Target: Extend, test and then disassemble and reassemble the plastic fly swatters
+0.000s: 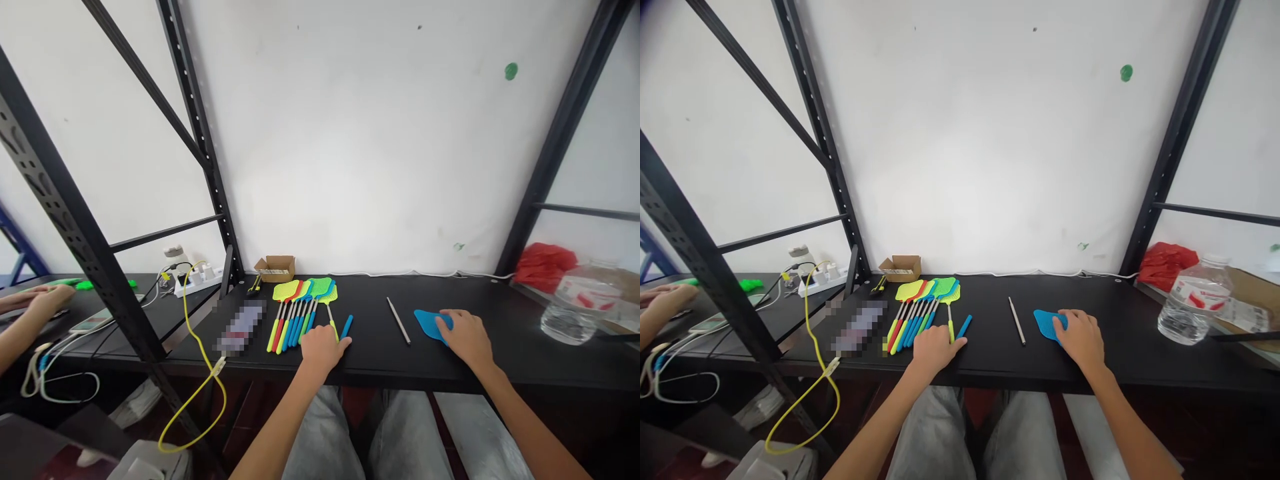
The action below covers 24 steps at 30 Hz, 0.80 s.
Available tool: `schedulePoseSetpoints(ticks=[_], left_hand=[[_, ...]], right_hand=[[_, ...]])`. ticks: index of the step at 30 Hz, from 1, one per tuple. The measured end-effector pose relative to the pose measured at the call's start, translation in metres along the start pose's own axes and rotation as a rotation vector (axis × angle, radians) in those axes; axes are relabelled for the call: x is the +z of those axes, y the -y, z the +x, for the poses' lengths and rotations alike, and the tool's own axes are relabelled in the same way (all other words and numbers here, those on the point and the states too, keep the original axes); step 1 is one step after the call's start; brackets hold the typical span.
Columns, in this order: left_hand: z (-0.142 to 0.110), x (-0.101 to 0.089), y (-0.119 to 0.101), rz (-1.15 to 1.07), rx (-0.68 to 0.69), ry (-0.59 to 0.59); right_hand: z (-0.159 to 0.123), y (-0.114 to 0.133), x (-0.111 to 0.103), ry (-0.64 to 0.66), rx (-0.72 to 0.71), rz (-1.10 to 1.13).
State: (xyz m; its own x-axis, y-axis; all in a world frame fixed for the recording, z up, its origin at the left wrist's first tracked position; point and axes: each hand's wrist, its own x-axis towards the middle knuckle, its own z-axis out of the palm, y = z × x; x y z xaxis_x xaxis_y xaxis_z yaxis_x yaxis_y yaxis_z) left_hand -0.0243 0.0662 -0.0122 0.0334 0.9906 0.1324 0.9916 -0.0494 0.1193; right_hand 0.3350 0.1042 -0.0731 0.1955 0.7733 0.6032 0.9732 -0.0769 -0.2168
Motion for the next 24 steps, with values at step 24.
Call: schedulePoseSetpoints(ticks=[24], left_hand=[[0.001, -0.004, -0.007, -0.154, 0.042, -0.056]], right_hand=[[-0.026, 0.15, -0.009, 0.129, -0.229, 0.349]])
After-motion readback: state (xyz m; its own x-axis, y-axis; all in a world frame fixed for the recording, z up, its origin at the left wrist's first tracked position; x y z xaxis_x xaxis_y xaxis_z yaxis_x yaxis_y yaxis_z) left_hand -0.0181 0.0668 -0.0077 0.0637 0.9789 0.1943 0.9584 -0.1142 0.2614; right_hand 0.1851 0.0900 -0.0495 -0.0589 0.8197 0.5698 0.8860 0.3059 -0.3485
